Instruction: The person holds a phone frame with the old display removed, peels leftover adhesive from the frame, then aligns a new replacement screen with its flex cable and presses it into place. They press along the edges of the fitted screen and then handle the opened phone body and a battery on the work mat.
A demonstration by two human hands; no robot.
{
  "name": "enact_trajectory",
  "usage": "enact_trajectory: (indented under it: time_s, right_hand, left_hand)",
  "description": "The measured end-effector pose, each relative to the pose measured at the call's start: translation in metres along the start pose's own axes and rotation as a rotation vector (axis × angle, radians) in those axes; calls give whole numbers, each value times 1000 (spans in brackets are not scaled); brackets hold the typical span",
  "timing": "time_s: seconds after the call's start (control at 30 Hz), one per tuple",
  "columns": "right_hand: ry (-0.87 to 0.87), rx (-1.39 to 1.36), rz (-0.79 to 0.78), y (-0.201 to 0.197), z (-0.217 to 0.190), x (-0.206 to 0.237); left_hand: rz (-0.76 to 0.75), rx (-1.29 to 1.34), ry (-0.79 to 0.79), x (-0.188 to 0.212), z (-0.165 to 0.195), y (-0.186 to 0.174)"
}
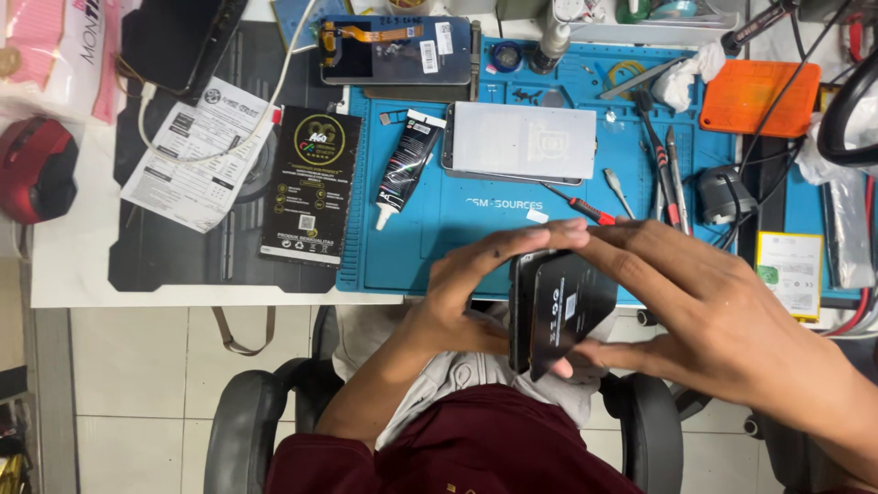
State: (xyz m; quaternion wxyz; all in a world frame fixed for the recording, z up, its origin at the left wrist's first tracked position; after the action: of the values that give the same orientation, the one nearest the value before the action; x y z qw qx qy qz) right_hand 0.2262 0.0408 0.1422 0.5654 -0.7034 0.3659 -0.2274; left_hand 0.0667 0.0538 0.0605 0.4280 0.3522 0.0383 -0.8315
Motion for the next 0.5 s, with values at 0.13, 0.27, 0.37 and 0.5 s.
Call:
enact_trajectory:
  time_s: [0.13, 0.27, 0.37, 0.5]
  right_hand:
    - [72, -108, -66, 3, 5, 4]
    - [66, -143, -92, 2, 8, 5]
    - [79, -111, -110, 2, 10, 6]
    - [69, -43, -143, 2, 10, 7]
  left_hand:
    - [26, 123, 5, 2, 0, 0]
    - [50, 70, -11, 4, 6, 1]
    - [79, 9, -26, 4, 7, 3]
    - [99, -26, -12, 3, 5, 6]
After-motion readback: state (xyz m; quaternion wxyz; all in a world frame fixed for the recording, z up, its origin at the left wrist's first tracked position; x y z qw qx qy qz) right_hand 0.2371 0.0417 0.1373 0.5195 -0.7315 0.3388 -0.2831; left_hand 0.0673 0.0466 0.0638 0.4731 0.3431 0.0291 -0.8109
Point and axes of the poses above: each hand's wrist, its own x-axis away from the middle knuckle, its own y-axis out of the palm, z = x × y, the point moved 7 cm from there along -x, towards the middle knuckle, and after that the axes turned 10 degrees about x, right-handed, at the moved point
